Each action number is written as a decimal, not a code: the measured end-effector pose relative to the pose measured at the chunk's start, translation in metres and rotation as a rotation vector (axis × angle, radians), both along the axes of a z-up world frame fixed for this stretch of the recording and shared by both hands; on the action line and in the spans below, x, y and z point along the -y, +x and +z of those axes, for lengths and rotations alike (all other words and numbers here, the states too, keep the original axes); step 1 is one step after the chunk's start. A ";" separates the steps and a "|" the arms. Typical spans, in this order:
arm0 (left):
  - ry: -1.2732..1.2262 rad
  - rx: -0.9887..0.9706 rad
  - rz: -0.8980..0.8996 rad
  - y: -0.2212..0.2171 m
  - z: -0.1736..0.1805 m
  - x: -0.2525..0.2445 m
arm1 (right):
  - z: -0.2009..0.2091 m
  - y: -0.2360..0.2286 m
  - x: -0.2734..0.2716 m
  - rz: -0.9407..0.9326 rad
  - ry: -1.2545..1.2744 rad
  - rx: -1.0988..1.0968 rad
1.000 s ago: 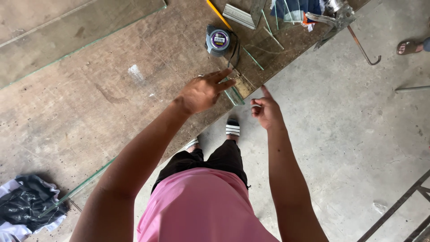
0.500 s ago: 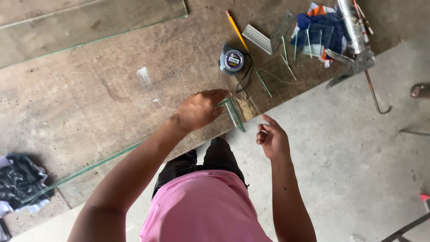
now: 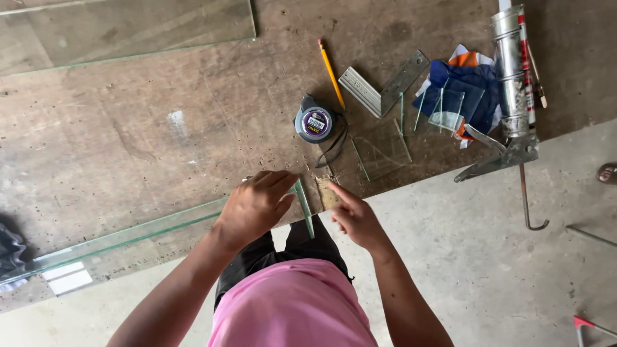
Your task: The person applies sealant along the edge of a glass panel using a caulking gun, then positions and aligns smaller glass pieces to form a corner joint. They adjust the pieces by hand and inspect the alignment on a workbench.
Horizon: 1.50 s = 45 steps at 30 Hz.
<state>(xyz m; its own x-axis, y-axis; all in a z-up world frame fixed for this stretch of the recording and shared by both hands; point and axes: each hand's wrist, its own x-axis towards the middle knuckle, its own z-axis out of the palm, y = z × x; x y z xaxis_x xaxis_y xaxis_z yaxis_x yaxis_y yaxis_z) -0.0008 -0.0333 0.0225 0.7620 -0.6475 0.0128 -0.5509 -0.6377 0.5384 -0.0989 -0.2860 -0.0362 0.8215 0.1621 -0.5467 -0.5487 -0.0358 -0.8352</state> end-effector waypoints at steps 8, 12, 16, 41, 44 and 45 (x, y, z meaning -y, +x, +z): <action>-0.092 0.224 0.016 -0.030 0.018 0.007 | -0.003 0.050 -0.017 0.361 0.037 -0.078; -0.088 0.235 -0.007 -0.041 0.008 0.008 | -0.003 0.054 -0.017 0.454 0.033 -0.140; -0.086 0.256 -0.020 -0.040 0.002 0.010 | -0.002 0.052 -0.015 0.448 0.064 -0.153; -0.175 0.594 0.003 -0.037 -0.019 0.016 | -0.002 0.034 -0.016 0.483 0.002 -0.131; -0.183 0.594 -0.001 -0.037 -0.015 0.017 | -0.001 0.028 -0.015 0.485 0.000 -0.134; -0.184 0.594 -0.002 -0.037 -0.014 0.017 | 0.000 0.027 -0.014 0.483 -0.001 -0.134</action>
<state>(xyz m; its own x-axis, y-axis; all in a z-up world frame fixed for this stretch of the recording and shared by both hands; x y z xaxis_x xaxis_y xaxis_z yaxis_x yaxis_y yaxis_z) -0.0373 -0.0501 0.0082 0.5892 -0.5956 0.5459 -0.7912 -0.5621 0.2407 -0.0723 -0.2722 -0.0359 0.5748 0.5061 -0.6430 -0.5719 -0.3134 -0.7581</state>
